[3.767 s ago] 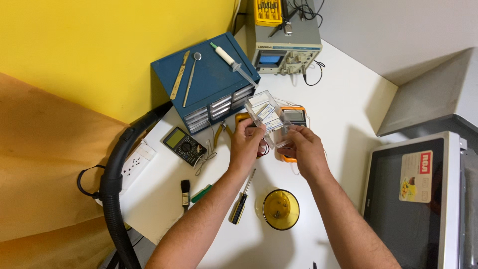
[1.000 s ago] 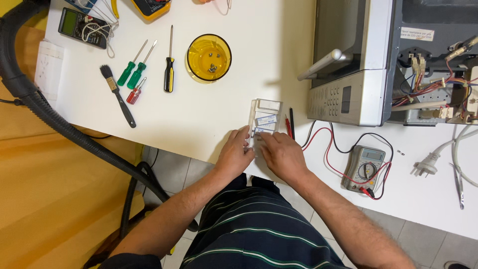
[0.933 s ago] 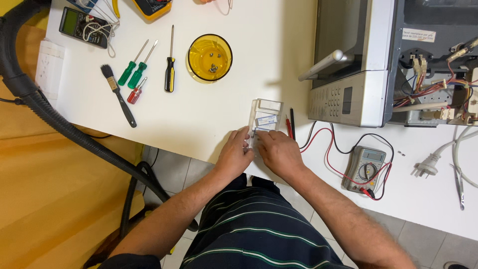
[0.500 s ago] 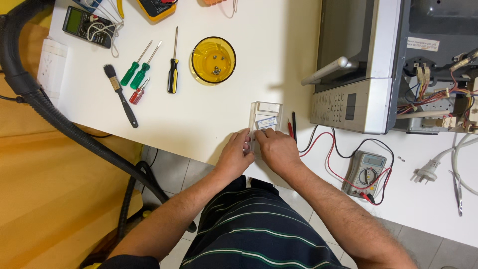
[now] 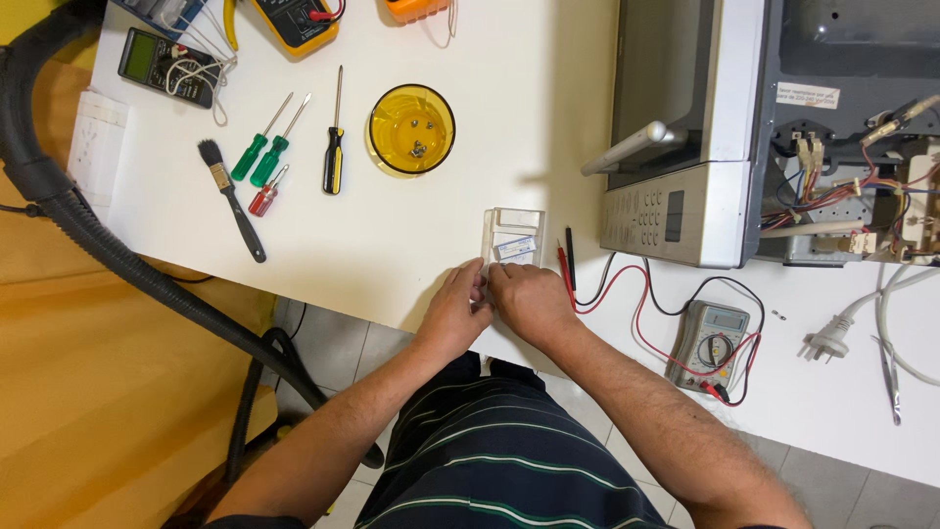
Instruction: The person uses a multimeter to test electrical continuity and resistance on the internal wiring of a disassembled microwave oven. They also test a small cylindrical component, likely a fuse, by comparing it against the multimeter probes.
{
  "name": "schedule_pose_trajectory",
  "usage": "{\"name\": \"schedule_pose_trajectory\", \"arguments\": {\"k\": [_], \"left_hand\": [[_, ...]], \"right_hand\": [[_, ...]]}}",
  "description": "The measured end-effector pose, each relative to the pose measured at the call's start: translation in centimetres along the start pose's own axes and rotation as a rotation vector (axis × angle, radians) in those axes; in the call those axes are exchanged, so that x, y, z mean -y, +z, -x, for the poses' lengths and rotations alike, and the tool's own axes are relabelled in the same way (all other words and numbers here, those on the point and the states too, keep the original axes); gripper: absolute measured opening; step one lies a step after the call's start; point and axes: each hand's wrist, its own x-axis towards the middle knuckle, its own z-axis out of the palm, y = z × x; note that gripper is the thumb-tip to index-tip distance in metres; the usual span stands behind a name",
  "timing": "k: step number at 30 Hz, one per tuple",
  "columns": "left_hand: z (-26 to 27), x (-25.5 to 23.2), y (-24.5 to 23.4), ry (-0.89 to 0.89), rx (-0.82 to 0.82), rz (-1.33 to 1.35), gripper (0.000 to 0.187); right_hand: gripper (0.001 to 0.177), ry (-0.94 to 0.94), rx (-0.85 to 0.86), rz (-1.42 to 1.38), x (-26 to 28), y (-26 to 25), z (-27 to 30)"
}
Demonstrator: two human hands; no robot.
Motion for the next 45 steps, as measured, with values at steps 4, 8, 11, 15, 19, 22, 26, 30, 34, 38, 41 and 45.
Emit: {"name": "schedule_pose_trajectory", "arguments": {"k": [4, 8, 11, 15, 19, 22, 26, 30, 34, 38, 41, 45], "left_hand": [[0.2, -0.3, -0.1, 0.028, -0.008, 0.011, 0.075], [0.0, 0.4, 0.3, 0.017, -0.018, -0.024, 0.072], [-0.4, 1.2, 0.8, 0.001, -0.029, -0.063, 0.063], [-0.8, 1.1, 0.9, -0.014, -0.044, -0.101, 0.050], [-0.4, -0.4, 0.6, -0.085, -0.015, -0.141, 0.043], [-0.6, -0.6, 0.5, -0.127, 0.000, -0.192, 0.037], [-1.0, -1.1, 0.1, -0.123, 0.014, -0.348, 0.034], [-1.5, -1.2, 0.1, -0.061, 0.017, -0.388, 0.031], [-1.7, -0.2, 0.7, -0.031, -0.012, -0.383, 0.028], [-1.5, 0.1, 0.4, 0.012, -0.053, -0.264, 0.028], [-0.2, -1.6, -0.6, 0.020, -0.053, -0.146, 0.027], [1.4, -3.5, -1.7, 0.014, -0.072, -0.062, 0.026]], "right_hand": [[0.012, -0.006, -0.022, -0.040, -0.3, 1.0, 0.2], [0.012, -0.059, -0.087, -0.050, -1.0, 1.1, 0.4], [0.015, -0.076, -0.076, -0.113, -1.3, 0.4, 0.4], [0.018, -0.091, -0.047, -0.221, -1.5, -0.5, 0.2], [0.019, -0.061, -0.092, -0.244, -1.4, -1.2, 1.0], [0.019, 0.046, -0.077, -0.354, -1.4, -3.3, 2.2], [0.022, 0.205, -0.083, -0.361, -2.3, -4.5, 4.9], [0.023, 0.370, 0.015, -0.360, -3.5, -4.3, 7.2], [0.023, 0.387, 0.055, -0.273, -3.6, -4.0, 7.6], [0.015, 0.385, 0.098, -0.233, -3.2, -5.0, 6.6], [0.013, 0.400, 0.106, -0.194, -2.8, -5.3, 6.6], [0.016, 0.452, 0.155, -0.190, -2.3, -6.1, 7.7]]}}
